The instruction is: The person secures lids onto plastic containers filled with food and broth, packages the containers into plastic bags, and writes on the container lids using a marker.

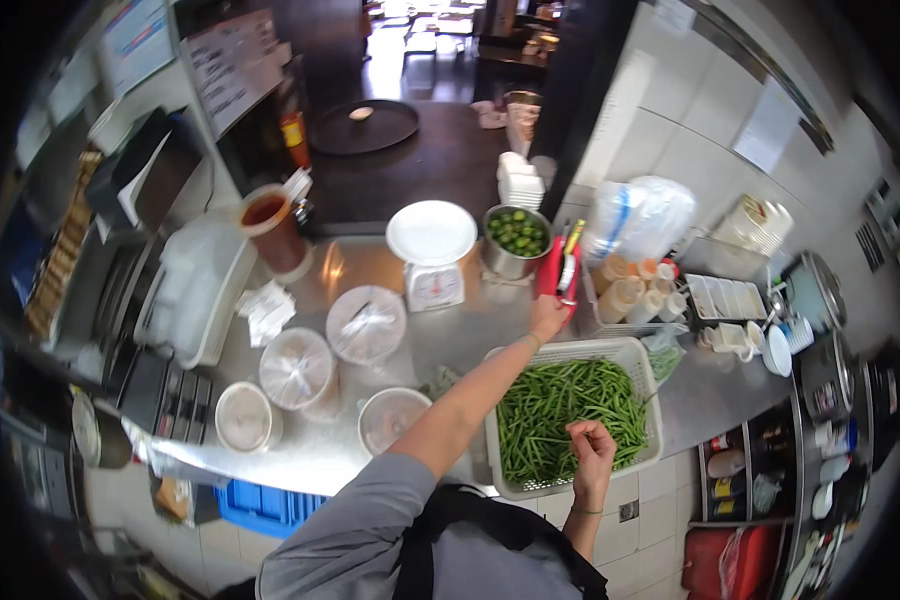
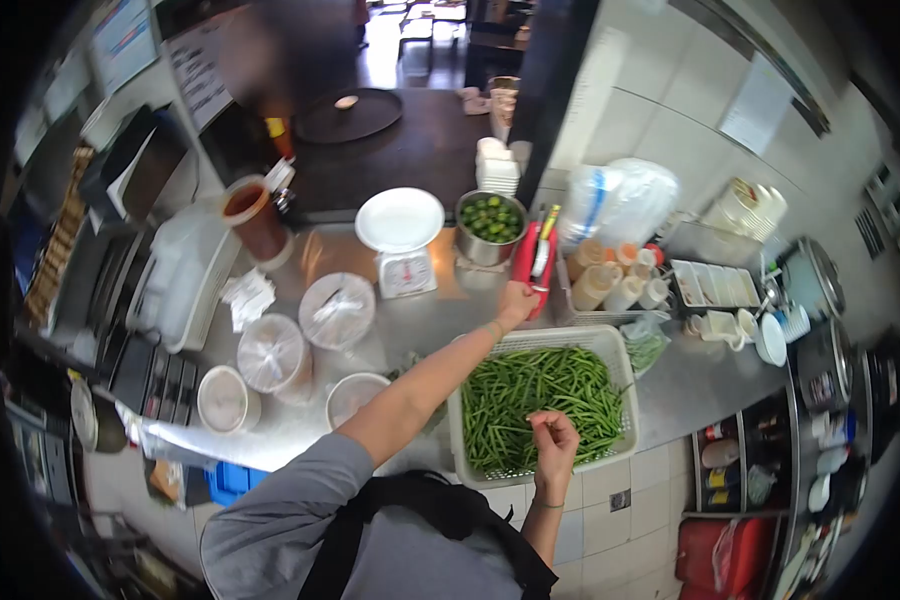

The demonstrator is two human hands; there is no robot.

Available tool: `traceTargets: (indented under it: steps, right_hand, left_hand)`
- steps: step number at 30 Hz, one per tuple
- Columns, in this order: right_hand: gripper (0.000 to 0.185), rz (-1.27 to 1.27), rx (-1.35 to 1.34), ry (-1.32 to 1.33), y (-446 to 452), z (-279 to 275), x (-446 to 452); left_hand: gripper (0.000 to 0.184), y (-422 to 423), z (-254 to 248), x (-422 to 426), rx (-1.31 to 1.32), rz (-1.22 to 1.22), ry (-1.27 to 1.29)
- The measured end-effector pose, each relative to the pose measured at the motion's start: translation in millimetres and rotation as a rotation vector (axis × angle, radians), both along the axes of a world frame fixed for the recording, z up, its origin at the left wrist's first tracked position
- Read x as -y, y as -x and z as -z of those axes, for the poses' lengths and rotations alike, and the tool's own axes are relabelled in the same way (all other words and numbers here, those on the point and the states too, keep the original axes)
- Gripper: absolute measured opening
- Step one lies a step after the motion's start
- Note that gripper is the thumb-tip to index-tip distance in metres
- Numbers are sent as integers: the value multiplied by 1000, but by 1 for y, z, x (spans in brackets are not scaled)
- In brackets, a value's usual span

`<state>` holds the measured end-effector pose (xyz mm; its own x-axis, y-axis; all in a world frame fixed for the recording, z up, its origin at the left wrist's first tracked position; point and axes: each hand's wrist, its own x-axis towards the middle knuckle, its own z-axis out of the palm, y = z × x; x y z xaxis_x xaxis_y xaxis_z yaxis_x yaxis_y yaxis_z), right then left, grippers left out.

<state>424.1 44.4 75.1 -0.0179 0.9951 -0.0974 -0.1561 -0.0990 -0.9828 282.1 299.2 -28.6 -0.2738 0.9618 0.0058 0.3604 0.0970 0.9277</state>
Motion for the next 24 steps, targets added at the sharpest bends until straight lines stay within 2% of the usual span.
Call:
traceTargets:
  steps: [2, 3, 4, 6, 7, 8, 9, 10, 12, 13, 14, 17, 18, 22, 24]
  right_hand:
    - [7, -30, -10, 48, -1, 2, 7]
    - [8, -84, 7, 74, 1, 1, 13]
    - [11, -132, 21, 98, 5, -3, 17]
    - [18, -239, 61, 119, 17, -14, 22]
    - [16, -332, 84, 100, 24, -17, 23]
    - [15, -426, 107, 77, 31, -20, 22]
    - [14, -519, 127, 46, 40, -23, 19]
    - [11, -589, 167, 41, 50, -23, 16]
    - [10, -758, 273, -100, 74, -22, 8]
    - [10, -842, 328, -172, 83, -19, 6]
    - [9, -865, 462, -116, 91, -7, 4]
    - [9, -886, 758, -336, 120, 14, 0]
    - [12, -840, 854, -451, 125, 38, -2]
    - [15, -821, 990, -563, 148, 72, -9]
    - [15, -995, 906, -422, 150, 54, -15]
  left_hand:
    - [21, 17, -8, 12, 340, 6, -296]
    - [15, 30, -30, 30, 695, 64, -331]
    - [17, 54, -63, 63, 754, 93, -363]
    - [30, 99, -88, 120, 636, -27, -602]
    - [39, 124, -97, 154, 605, -110, -532]
    - [36, 144, -94, 185, 545, -212, -663]
    - [43, 165, -91, 218, 550, -269, -623]
    - [43, 178, -97, 252, 465, -386, -612]
    - [41, 202, -71, 300, 359, -536, -646]
    - [40, 211, -59, 321, 215, -568, -633]
    - [41, 217, -49, 337, 71, -600, -619]
    - [34, 219, -21, 365, -70, -676, -409]
    - [30, 217, -17, 366, -157, -653, -393]
    - [22, 206, 15, 366, 69, -606, -220]
    - [20, 204, 25, 367, 168, -560, -230]
